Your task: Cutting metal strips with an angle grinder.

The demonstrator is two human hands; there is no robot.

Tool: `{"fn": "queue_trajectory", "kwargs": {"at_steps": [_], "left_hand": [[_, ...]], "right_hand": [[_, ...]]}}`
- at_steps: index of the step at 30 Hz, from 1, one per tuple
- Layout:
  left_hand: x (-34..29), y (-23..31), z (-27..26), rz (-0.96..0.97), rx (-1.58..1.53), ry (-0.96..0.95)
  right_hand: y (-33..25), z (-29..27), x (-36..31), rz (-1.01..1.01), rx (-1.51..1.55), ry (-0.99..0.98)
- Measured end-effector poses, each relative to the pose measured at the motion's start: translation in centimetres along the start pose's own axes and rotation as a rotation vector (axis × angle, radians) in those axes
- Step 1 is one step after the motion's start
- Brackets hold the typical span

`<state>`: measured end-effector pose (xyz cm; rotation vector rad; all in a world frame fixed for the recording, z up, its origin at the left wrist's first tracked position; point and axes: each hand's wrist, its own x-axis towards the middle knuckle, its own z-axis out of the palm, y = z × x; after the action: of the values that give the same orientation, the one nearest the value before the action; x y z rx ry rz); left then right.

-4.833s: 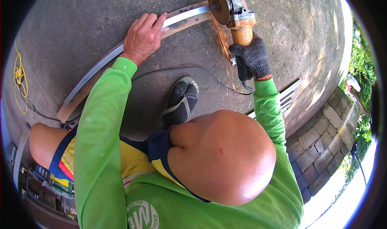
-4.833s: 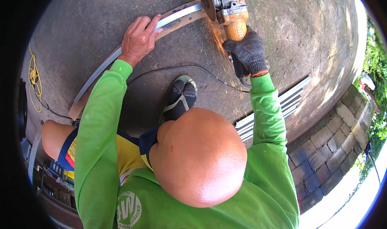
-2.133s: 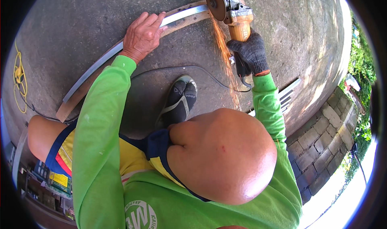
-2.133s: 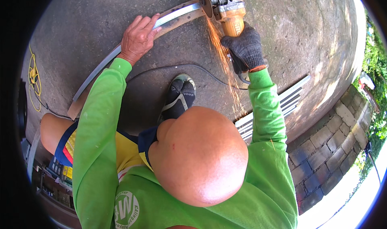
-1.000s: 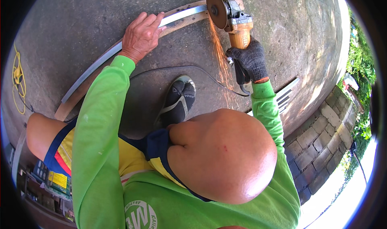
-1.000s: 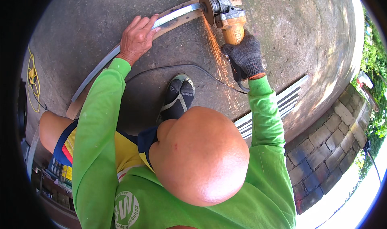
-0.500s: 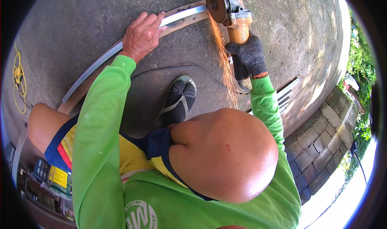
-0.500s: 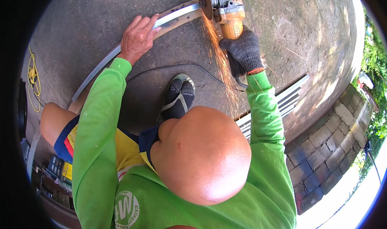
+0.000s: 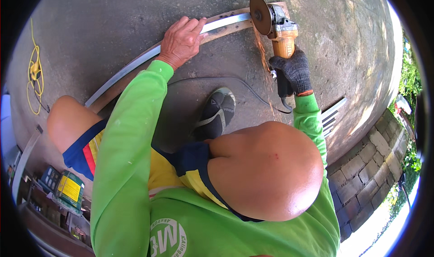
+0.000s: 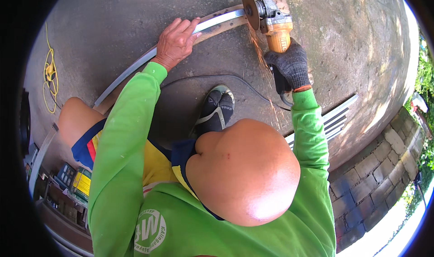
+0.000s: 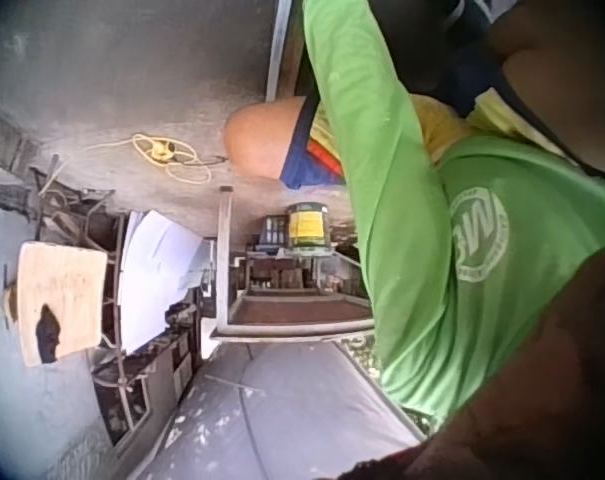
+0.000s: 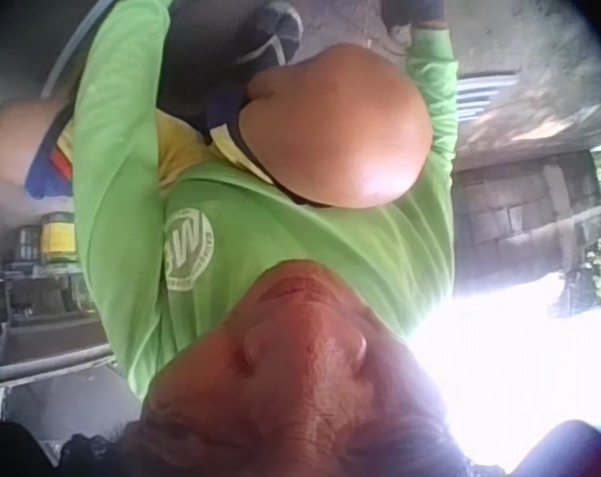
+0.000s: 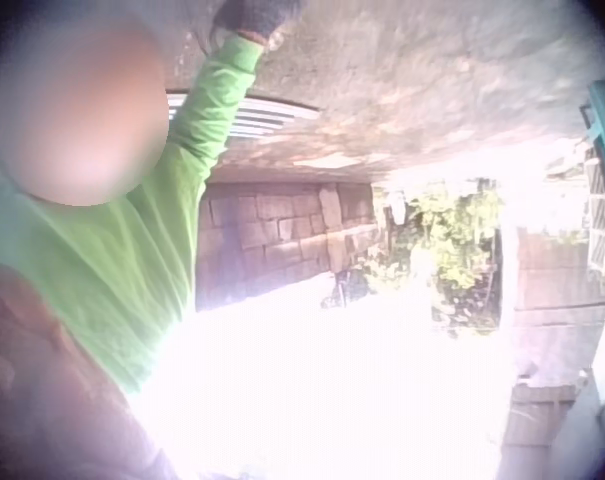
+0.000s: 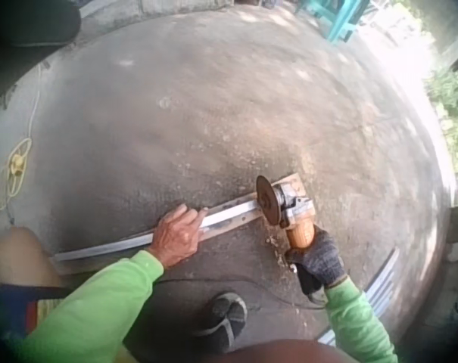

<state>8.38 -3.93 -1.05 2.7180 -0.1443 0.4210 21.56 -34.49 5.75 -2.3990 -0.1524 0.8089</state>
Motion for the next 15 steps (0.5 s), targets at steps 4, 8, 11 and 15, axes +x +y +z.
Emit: {"fn": "queue_trajectory", "kwargs": {"at_steps": [4, 8, 11, 15], "left_hand": [[-0.6, -0.2, -0.4, -0.009, -0.013, 0.0], [-2.1, -1.0, -1.7, -0.036, 0.006, -0.024], [-2.5, -1.0, -2.2, -0.035, -0.004, -0.015], [-2.8, -1.4, -2.9, -0.055, 0.039, -0.096]], "right_hand": [[-0.2, 0.0, -1.0, 0.06, 0.099, -0.018], [-0.1, 0.6, -1.4, 0.05, 0.174, -0.029], [0.5, 0.0, -1.5, 0.053, 0.113, -0.02], [0.8, 0.6, -1.3, 0.003, 0.1, -0.036]]}}
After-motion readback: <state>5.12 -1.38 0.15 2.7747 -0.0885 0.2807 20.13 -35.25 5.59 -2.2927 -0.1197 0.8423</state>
